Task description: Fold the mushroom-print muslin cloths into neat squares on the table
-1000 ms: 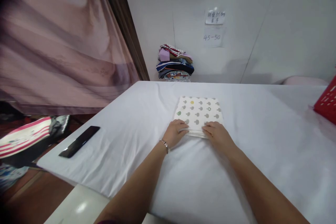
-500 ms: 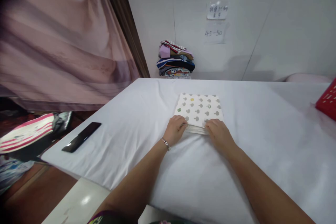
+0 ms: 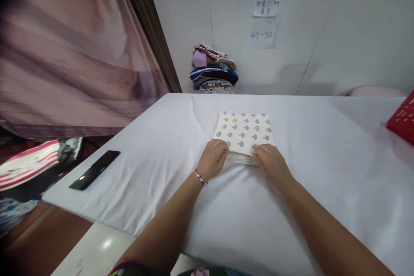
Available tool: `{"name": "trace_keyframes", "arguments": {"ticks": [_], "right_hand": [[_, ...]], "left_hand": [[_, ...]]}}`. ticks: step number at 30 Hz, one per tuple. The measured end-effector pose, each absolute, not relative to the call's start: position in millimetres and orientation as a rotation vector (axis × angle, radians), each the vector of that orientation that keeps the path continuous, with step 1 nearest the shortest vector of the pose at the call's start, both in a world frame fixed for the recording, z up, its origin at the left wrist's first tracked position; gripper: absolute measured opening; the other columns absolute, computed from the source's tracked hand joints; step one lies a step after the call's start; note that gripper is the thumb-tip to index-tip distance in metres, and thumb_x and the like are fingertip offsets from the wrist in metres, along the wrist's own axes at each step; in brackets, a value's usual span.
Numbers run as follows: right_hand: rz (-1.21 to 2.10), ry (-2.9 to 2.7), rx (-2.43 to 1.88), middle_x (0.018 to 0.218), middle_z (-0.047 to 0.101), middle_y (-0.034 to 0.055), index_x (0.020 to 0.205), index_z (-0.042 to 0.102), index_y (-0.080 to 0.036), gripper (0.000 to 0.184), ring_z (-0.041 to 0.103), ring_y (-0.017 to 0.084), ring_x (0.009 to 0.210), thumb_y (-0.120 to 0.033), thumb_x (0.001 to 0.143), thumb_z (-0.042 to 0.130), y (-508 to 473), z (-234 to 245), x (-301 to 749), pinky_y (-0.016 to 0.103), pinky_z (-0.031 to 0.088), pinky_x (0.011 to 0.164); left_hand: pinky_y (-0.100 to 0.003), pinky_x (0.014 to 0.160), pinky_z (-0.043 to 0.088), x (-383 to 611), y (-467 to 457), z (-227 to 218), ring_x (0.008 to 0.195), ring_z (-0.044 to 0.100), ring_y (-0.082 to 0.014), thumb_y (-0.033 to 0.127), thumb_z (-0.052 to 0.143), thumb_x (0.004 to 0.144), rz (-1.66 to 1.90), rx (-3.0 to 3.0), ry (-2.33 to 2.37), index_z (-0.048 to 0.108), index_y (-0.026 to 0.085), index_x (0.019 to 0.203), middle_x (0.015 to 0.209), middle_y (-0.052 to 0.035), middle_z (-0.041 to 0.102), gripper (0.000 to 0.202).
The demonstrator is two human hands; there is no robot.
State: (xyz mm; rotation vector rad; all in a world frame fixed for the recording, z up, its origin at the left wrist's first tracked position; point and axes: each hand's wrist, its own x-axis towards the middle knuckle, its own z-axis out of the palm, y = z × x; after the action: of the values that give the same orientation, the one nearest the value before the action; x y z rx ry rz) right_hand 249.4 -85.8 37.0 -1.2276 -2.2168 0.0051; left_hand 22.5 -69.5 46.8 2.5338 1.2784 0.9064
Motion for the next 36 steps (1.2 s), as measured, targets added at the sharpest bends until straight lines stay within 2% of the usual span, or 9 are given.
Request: {"name": "trace_keyframes", "arguments": {"ticks": [12,18,24,30,36], "right_hand": [[0.051,-2.358,-1.262,0.084,0.060,0.0059,0.075,0.052,-0.022,0.025,0.052,0.020,0.079,-0.023,0.089,0.032,-87.0,37.8,248.6,0.034,0.041,0.070],[0.110,-2.359,-1.259,0.086,0.059,0.0055,0.080,0.053,-0.022,0.024,0.051,0.020,0.080,-0.026,0.091,0.032,-87.3,40.8,248.8,0.035,0.042,0.071],[0.201,-2.379,-1.208,0.090,0.060,0.0048,0.087,0.056,-0.023,0.018,0.053,0.020,0.084,-0.030,0.089,0.039,-86.5,41.4,253.9,0.036,0.044,0.074],[0.143,-2.274,-1.196,0.094,0.061,0.0054,0.097,0.058,-0.025,0.023,0.054,0.020,0.088,-0.026,0.090,0.037,-86.3,32.9,255.3,0.036,0.047,0.073],[0.086,-2.299,-1.183,0.091,0.061,0.0052,0.094,0.062,-0.025,0.024,0.054,0.020,0.085,-0.024,0.090,0.038,-87.0,32.6,253.1,0.036,0.047,0.070]], "left_hand": [[-0.031,0.077,0.036,19.7,-67.3,40.6,0.083,0.048,-0.0166,0.014,0.046,0.081,0.709,2.576,1.221,0.050,0.020,0.076,0.082,-0.0020,0.055,0.009],[-0.031,0.077,0.036,20.9,-65.4,36.8,0.084,0.048,-0.0167,0.014,0.046,0.082,0.709,2.583,1.247,0.051,0.019,0.078,0.083,-0.0022,0.055,0.009],[-0.032,0.078,0.038,20.2,-63.2,32.2,0.084,0.048,-0.0172,0.020,0.050,0.082,0.716,2.590,1.248,0.055,0.020,0.084,0.087,-0.0027,0.056,0.005],[-0.031,0.076,0.039,19.4,-60.6,27.7,0.082,0.049,-0.0158,0.022,0.045,0.087,0.807,2.562,1.234,0.059,0.021,0.083,0.085,-0.0026,0.057,0.015],[-0.031,0.075,0.040,18.7,-59.8,24.7,0.081,0.049,-0.0154,0.022,0.041,0.089,0.830,2.587,1.220,0.062,0.021,0.086,0.086,-0.0025,0.059,0.021]]}}
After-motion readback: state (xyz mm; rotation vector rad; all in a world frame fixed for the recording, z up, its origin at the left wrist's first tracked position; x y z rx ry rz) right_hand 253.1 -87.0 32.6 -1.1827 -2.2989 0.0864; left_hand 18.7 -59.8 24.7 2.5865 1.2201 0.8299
